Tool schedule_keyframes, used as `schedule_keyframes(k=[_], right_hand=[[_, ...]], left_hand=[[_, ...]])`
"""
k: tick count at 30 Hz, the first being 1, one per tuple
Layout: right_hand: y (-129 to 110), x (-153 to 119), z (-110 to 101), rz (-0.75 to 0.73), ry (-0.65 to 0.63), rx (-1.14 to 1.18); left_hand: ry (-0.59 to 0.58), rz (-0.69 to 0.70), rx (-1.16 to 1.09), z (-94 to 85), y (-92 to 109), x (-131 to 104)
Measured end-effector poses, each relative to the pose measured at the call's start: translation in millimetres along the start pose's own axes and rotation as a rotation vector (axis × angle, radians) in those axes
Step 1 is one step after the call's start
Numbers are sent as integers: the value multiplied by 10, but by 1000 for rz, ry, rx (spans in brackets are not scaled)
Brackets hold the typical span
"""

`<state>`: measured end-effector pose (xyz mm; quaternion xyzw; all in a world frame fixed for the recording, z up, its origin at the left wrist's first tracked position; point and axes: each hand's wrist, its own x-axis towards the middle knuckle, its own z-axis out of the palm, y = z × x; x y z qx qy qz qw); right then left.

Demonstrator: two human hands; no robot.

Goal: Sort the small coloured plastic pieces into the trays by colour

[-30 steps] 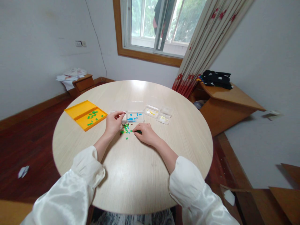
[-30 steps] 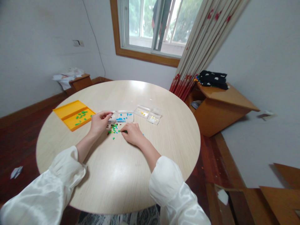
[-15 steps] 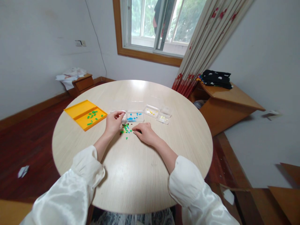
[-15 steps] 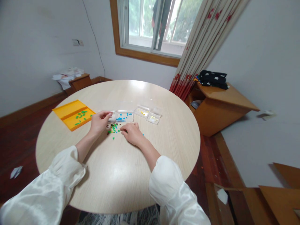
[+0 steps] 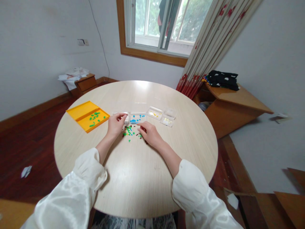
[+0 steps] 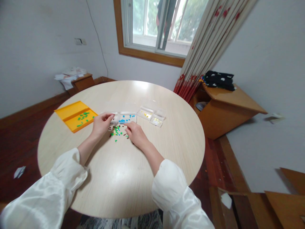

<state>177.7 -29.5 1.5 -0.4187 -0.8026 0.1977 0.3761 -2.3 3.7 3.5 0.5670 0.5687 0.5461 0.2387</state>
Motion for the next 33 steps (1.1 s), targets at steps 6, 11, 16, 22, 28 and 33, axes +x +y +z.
schedule_keyframes(k=[6,11,16,22,28,33], right_hand=[[21,8,1,-3,18,5],[27,-2,13,16,18,21],[48,-8,32,54,35,62],[59,4,43,112,77,136],[50,3,49,135,109,166],[40,-7,35,120,122,164]], left_hand=[[-8,0,30,4,27,1],[6,4,38,-3,34,5],[-2,13,74,-16,30,6],[-20,34,78,-22,10,3],[1,26,89,-23,7,5],[9,11,103,-28,26,10]])
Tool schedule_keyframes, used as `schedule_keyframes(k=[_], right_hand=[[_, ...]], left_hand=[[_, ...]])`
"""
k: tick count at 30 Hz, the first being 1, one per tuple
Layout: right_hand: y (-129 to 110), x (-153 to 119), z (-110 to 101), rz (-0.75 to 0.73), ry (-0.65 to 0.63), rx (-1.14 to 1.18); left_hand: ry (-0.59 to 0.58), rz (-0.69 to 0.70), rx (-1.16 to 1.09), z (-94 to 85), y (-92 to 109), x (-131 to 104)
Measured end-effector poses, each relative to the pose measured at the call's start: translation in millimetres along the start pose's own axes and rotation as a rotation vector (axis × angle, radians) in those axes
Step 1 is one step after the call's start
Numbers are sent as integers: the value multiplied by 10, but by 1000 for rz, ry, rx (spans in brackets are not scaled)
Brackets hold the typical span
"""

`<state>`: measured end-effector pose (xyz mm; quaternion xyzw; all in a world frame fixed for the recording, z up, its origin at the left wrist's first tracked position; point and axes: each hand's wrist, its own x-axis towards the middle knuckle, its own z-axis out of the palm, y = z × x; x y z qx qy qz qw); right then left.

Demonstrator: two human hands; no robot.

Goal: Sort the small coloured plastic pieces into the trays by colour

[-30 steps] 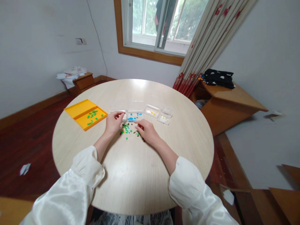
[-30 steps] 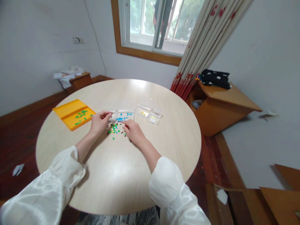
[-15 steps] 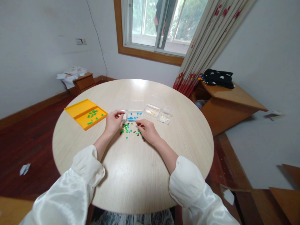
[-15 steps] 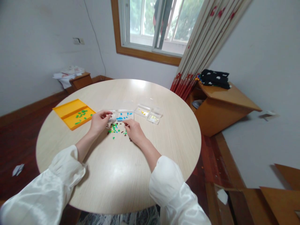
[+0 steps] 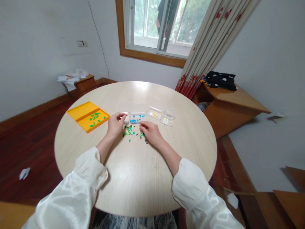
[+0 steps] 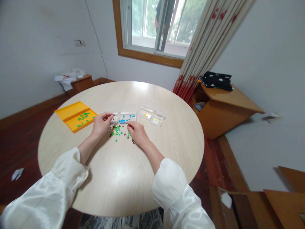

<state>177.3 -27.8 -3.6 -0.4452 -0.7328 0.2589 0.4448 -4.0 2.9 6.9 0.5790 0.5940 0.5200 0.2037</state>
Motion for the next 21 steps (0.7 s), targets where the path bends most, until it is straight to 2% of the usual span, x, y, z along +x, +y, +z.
schedule_keyframes(k=[12,21], right_hand=[[19,-2,16,26,-30,35],[19,-4,10,29,-16,61]], left_hand=[[-10,33,-6,16,-48,8],[-10,16,18,-8,2,5]])
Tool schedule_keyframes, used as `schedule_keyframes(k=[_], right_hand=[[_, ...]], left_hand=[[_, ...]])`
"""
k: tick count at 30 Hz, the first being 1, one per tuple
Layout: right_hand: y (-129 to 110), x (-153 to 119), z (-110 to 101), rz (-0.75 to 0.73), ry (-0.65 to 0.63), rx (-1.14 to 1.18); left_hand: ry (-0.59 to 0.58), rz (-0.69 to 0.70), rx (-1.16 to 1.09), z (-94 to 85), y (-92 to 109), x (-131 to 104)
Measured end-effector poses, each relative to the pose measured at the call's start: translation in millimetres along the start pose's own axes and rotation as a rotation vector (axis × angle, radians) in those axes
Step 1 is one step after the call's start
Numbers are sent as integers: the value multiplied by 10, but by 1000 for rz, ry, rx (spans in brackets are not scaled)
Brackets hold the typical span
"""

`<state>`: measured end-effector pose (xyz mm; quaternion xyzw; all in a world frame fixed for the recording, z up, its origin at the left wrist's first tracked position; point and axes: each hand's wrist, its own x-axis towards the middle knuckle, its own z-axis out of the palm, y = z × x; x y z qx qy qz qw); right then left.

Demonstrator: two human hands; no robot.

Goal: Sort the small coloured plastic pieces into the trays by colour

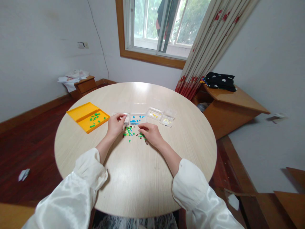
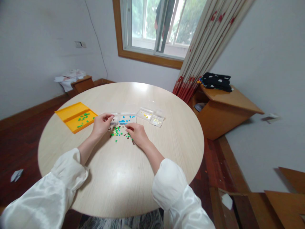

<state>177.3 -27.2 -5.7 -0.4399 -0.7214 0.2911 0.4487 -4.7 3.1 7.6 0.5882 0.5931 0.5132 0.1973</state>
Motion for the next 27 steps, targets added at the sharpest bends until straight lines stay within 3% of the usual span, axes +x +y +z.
schedule_keyframes(k=[10,27], right_hand=[[7,0,5,12,-8,-66],[-34,-3,-29,-84,-19,-83]], left_hand=[[69,-37,49,-15,-21,19],[3,-62,175,-16,-44,16]])
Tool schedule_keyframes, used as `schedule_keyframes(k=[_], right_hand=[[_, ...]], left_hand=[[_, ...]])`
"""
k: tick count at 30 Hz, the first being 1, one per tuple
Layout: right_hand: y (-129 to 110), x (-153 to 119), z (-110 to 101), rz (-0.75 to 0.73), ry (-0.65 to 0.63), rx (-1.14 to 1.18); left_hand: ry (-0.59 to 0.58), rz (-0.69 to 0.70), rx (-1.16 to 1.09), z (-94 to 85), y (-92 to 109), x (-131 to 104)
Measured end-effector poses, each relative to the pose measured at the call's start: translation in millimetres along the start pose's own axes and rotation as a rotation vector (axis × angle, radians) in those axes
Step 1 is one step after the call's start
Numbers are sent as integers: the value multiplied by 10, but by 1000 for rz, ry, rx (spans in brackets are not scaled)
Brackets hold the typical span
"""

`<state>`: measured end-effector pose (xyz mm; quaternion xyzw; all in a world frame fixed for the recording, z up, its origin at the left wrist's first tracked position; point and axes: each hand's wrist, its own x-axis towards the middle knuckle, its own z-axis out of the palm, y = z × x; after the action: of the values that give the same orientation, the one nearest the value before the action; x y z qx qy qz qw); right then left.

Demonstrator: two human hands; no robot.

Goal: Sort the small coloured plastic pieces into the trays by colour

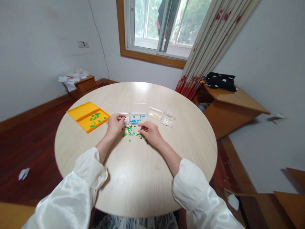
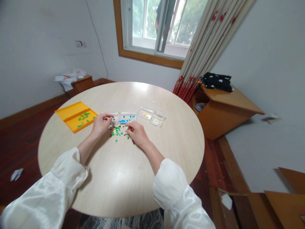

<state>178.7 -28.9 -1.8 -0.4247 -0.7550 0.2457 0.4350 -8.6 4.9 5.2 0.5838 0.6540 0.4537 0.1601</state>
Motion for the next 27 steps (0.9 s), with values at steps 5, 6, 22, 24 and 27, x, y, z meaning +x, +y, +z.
schedule_keyframes(k=[5,6,22,24,27], right_hand=[[9,-6,7,-2,2,0],[12,-6,11,4,0,6],[-7,-7,15,45,3,34],[6,-7,19,41,9,38],[27,-6,28,46,25,53]], left_hand=[[33,28,3,1,-22,9],[37,34,1,1,-27,12],[118,-12,7,-45,13,-13],[130,-19,7,-51,13,-9],[117,-14,-20,-46,11,-2]])
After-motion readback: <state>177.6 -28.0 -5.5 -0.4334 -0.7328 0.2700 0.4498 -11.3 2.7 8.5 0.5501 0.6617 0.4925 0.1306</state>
